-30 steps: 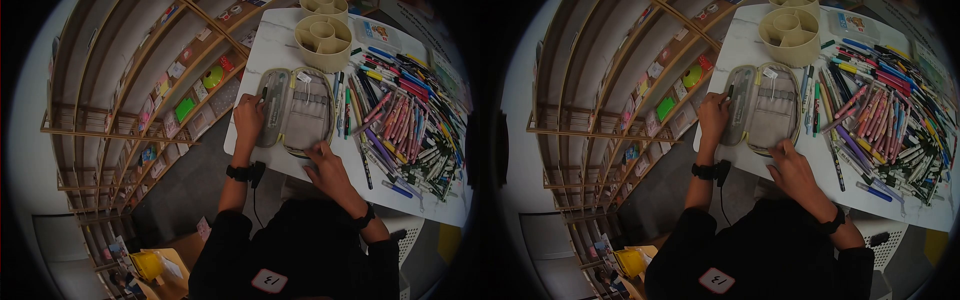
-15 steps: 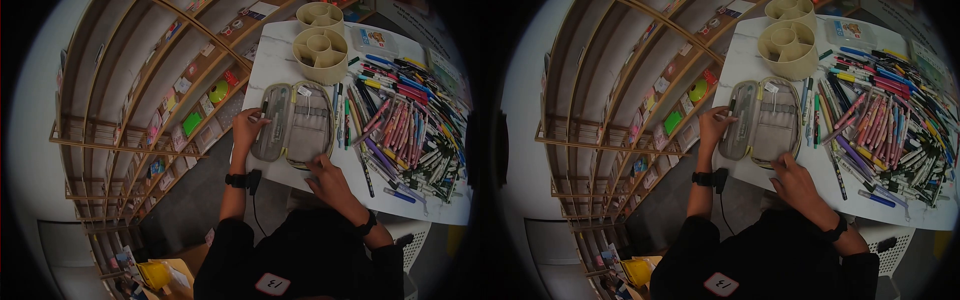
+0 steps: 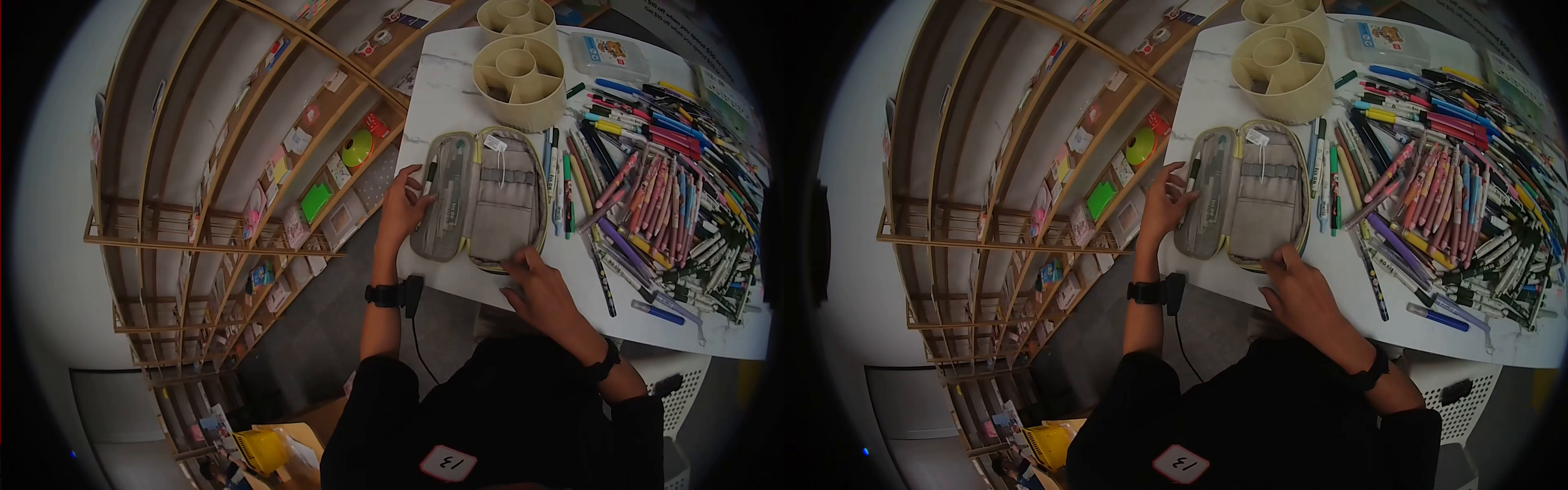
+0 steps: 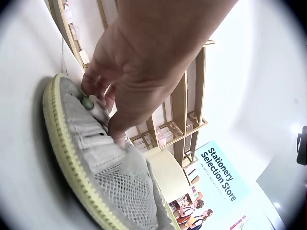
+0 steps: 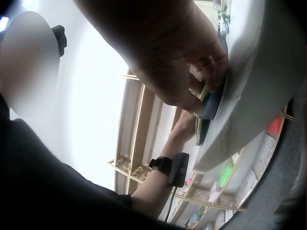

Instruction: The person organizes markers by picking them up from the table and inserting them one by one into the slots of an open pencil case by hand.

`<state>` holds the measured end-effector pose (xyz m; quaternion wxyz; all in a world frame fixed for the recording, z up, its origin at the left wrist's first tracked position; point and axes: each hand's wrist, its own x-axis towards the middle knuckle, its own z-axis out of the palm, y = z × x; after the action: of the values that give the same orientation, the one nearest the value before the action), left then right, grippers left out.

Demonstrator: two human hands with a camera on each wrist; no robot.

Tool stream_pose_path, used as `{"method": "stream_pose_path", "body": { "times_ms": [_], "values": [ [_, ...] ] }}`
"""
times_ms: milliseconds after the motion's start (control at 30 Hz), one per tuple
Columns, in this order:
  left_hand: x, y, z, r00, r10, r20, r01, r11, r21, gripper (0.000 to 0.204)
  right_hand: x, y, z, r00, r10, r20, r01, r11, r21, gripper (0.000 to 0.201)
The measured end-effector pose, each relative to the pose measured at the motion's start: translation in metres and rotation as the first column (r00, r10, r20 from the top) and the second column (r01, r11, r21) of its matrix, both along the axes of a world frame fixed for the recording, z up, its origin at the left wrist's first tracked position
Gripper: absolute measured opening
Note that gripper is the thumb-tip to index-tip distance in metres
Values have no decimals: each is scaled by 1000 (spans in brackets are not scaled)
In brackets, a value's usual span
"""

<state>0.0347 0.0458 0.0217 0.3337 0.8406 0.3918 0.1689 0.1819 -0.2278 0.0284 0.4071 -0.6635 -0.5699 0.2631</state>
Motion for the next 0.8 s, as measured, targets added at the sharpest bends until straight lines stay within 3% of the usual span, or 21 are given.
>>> {"method": "stream_pose_path", "body": {
  "times_ms": [400, 500, 567, 700, 800],
  "values": [
    [-7, 13, -15, 996, -89, -20, 90, 993, 77, 64, 0, -1, -1, 1000, 4, -6, -4, 1000, 3, 42],
    [-8, 13, -9, 999, -48, -1, 48, 996, -72, 64, -1, 0, -2, 1000, -3, 3, 3, 1000, 20, 42],
    [-9, 14, -6, 988, -119, -98, 120, 993, 3, 65, -1, 1, -1, 1000, 4, -4, -4, 1000, 3, 42],
    [-10, 17, -6, 989, -130, -66, 126, 990, -58, 66, -2, 2, 2, 1000, 13, -26, -14, 999, -39, 42],
    [-6, 14, -5, 989, -126, -80, 128, 992, 18, 65, -2, 1, 1, 1000, 15, -21, -15, 1000, -16, 42]
  ]
}}
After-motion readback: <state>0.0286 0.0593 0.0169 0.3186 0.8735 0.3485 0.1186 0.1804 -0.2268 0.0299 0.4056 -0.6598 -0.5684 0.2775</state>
